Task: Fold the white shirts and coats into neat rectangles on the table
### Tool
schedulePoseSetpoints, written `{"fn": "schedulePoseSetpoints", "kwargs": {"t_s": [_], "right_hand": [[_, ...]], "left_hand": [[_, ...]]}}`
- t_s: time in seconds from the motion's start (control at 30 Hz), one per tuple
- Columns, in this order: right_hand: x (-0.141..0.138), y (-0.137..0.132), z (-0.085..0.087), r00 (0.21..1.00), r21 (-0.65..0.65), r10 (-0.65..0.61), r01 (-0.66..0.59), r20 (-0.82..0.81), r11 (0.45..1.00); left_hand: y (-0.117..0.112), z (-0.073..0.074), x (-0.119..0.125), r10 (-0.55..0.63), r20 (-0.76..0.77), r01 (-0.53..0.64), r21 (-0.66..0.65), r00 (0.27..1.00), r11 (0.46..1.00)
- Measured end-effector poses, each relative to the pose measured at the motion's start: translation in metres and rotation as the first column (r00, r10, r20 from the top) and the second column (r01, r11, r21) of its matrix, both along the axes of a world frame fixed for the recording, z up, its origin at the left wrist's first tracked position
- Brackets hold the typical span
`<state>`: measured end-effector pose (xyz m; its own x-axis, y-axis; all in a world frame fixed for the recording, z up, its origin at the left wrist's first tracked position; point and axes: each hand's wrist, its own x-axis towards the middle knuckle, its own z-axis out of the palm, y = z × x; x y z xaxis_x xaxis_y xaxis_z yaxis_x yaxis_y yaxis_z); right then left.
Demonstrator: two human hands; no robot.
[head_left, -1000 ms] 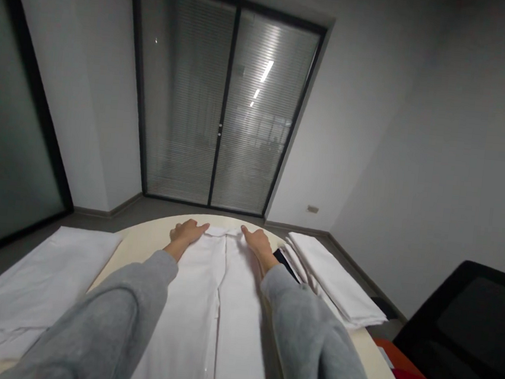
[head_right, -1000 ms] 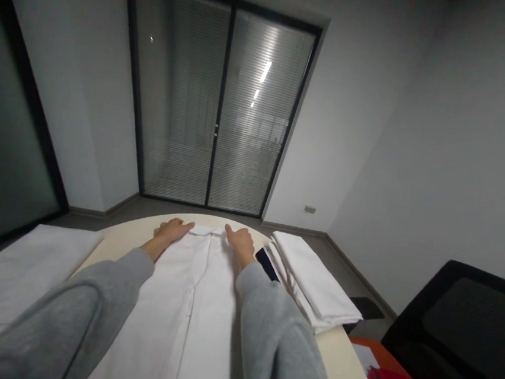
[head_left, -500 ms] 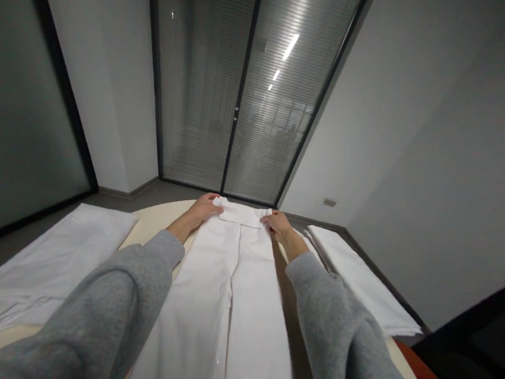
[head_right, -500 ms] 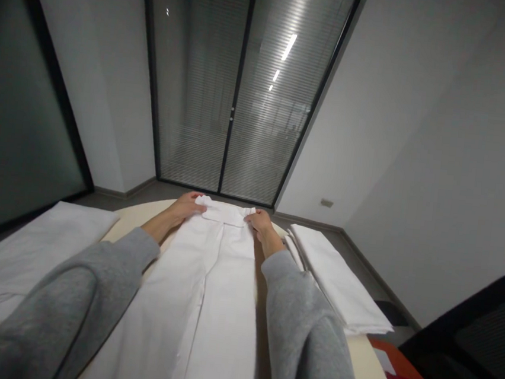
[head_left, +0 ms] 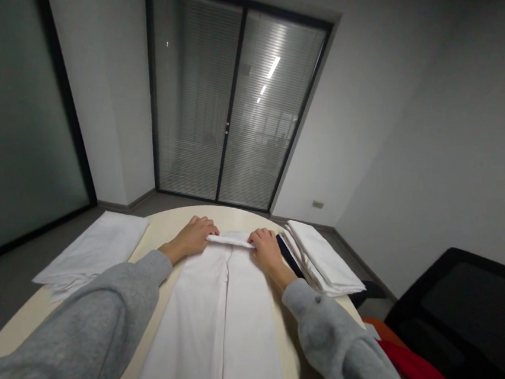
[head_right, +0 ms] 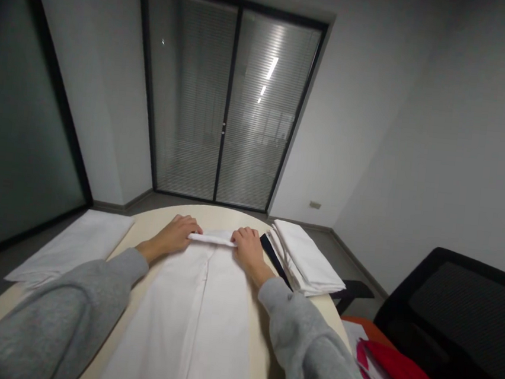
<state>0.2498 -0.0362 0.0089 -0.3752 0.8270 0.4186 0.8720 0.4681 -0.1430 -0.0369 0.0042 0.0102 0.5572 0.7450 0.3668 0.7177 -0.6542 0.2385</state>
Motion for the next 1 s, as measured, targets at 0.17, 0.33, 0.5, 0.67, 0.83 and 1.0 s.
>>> {"fn": "schedulePoseSetpoints", "kwargs": {"t_s": [0.17,0.33,0.5,0.67,0.83,1.0], "right_hand": [[-0.002,-0.029,-0.009,0.993,0.082,-0.001,-0.008,0.114,0.997],[-0.003,-0.029,0.016,0.994,0.169,-0.056,0.039,0.092,0.985],[-0.004,-0.050,0.058,0.997,0.201,-0.074,0.067,0.027,0.977],[0.000,-0.117,0.094,0.999,0.232,-0.032,0.028,0.010,0.972],[0.007,-0.203,0.098,0.984,0.347,0.163,-0.180,0.077,0.920],[0.007,-0.301,0.061,0.935,0.296,0.314,-0.351,0.165,0.888]], "left_hand": [[-0.043,0.001,-0.008,-0.023,-0.122,0.035,0.100,0.992,0.994],[-0.052,0.018,-0.010,0.046,-0.051,-0.035,0.191,0.998,0.981],[-0.074,0.058,-0.016,0.010,-0.027,0.001,0.366,1.000,0.931],[-0.147,0.097,-0.022,-0.042,-0.095,0.088,0.554,0.995,0.828],[-0.231,0.101,-0.030,-0.137,-0.203,0.238,0.652,0.970,0.720],[-0.323,0.065,-0.040,-0.282,-0.225,0.360,0.583,0.933,0.728]]}}
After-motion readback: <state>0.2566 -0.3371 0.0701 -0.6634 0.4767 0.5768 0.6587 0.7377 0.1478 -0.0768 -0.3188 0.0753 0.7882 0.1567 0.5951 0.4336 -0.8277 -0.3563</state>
